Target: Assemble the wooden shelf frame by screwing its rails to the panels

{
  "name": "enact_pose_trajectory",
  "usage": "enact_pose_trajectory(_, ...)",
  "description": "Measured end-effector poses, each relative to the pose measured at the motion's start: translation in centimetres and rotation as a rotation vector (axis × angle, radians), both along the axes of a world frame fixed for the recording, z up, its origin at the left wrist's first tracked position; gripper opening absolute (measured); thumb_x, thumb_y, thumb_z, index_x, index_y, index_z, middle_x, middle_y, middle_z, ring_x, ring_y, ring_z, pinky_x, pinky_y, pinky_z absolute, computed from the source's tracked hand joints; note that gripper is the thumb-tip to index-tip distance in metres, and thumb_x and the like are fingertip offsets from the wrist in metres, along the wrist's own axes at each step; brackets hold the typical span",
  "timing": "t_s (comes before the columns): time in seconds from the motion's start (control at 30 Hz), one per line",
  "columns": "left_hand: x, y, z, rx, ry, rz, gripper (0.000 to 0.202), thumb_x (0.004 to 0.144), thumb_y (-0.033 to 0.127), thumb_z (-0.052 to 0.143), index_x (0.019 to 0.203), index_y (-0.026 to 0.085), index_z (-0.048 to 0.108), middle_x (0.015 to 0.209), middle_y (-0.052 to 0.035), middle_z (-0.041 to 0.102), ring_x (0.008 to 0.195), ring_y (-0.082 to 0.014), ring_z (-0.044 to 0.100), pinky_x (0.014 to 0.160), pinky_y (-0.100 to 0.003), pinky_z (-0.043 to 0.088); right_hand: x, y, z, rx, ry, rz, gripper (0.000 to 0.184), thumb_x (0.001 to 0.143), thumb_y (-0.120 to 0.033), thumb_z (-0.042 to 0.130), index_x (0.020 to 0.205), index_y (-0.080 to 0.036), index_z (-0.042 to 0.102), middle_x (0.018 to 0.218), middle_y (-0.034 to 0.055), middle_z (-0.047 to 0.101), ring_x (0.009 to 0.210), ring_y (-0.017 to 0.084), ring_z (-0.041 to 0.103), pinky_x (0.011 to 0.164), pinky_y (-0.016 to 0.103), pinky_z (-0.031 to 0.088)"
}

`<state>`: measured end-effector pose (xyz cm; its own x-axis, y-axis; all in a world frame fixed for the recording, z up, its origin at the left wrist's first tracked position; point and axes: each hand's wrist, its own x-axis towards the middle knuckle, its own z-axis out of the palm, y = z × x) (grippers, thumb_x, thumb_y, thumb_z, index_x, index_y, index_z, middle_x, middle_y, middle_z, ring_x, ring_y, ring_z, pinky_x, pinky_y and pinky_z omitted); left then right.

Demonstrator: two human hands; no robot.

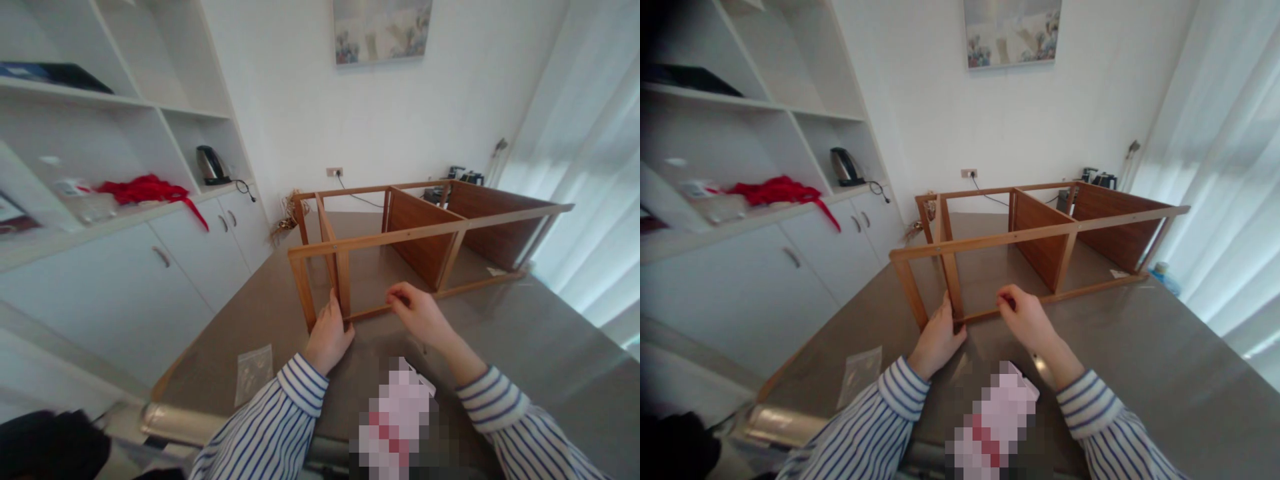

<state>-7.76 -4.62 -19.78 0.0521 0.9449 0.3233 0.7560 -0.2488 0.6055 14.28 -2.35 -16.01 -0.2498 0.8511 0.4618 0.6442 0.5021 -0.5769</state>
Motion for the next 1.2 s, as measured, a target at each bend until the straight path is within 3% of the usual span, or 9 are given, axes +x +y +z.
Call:
enact_pose_trajectory(0.13, -0.1, -0.1, -0.5, -0.015, 0.189, 0.031, 0.077, 0.081, 0.028, 0.052, 0.143, 0.003, 0.015, 0.12, -0.0253, 0.056, 0.113, -0.0308, 0.055, 0.094, -0.042, 0.043, -2.6, 0.8, -1.9, 0.009, -0.047, 0.107, 0.022, 0.086, -0.021, 0.045, 0.1, -0.021, 0.063, 0.083, 0.0038, 0.07, 0.076, 0.016, 0.065, 0.067, 0.026, 0.049)
enact_pose_trajectory(0.33, -0.6, 0.3, -0.7, 0.023, 0.077, -0.031, 0.07, 0.079, 0.02, 0.056, 0.14, 0.007, 0.024, 0.127, -0.0258, 0.053, 0.117, -0.0299, 0.053, 0.098, -0.043, 0.04, -1.4, 1.3, -3.3, 0.054, -0.158, 0.166, 0.022, 0.088, -0.018, 0.046, 0.099, -0.021, 0.064, 0.089, 0.0053, 0.069, 0.084, 0.018, 0.064, 0.075, 0.03, 0.048)
enact_pose_trajectory(0.6, -0.7, 0.0, -0.7, 0.035, -0.078, -0.048, 0.079, 0.076, 0.018, 0.061, 0.144, 0.014, 0.022, 0.109, -0.0167, 0.064, 0.104, -0.0283, 0.06, 0.096, -0.045, 0.041, -2.1, 1.1, -3.4, 0.146, -0.263, 0.237, 0.026, 0.091, -0.016, 0.041, 0.101, -0.02, 0.065, 0.099, 0.0065, 0.068, 0.096, 0.018, 0.06, 0.086, 0.033, 0.045)
enact_pose_trajectory(0.8, -0.5, -0.5, -0.4, 0.093, -0.159, -0.073, 0.078, 0.076, 0.019, 0.062, 0.144, 0.018, 0.025, 0.105, -0.0128, 0.065, 0.104, -0.0275, 0.06, 0.096, -0.043, 0.042, -1.8, 1.0, -3.1, 0.201, -0.341, 0.264, 0.021, 0.086, -0.023, 0.053, 0.104, -0.02, 0.064, 0.102, 0.0065, 0.066, 0.098, 0.019, 0.058, 0.086, 0.034, 0.045)
enact_pose_trajectory(1.07, 0.1, -0.9, 0.5, 0.14, -0.152, -0.095, 0.066, 0.076, 0.021, 0.062, 0.138, 0.02, 0.037, 0.105, -0.0124, 0.064, 0.101, -0.027, 0.06, 0.095, -0.044, 0.042, -1.3, 1.8, -2.8, 0.298, -0.451, 0.258, 0.017, 0.087, -0.023, 0.055, 0.101, -0.017, 0.062, 0.092, 0.0083, 0.064, 0.09, 0.021, 0.056, 0.082, 0.035, 0.046)
enact_pose_trajectory(1.2, -0.1, -1.6, 1.1, 0.262, -0.027, -0.087, 0.048, 0.082, 0.027, 0.056, 0.128, 0.018, 0.049, 0.107, -0.0147, 0.063, 0.102, -0.027, 0.059, 0.095, -0.043, 0.043, -1.2, 1.7, -2.9, 0.348, -0.466, 0.251, 0.019, 0.09, -0.025, 0.05, 0.103, -0.016, 0.061, 0.093, 0.0096, 0.063, 0.091, 0.022, 0.055, 0.081, 0.037, 0.047)
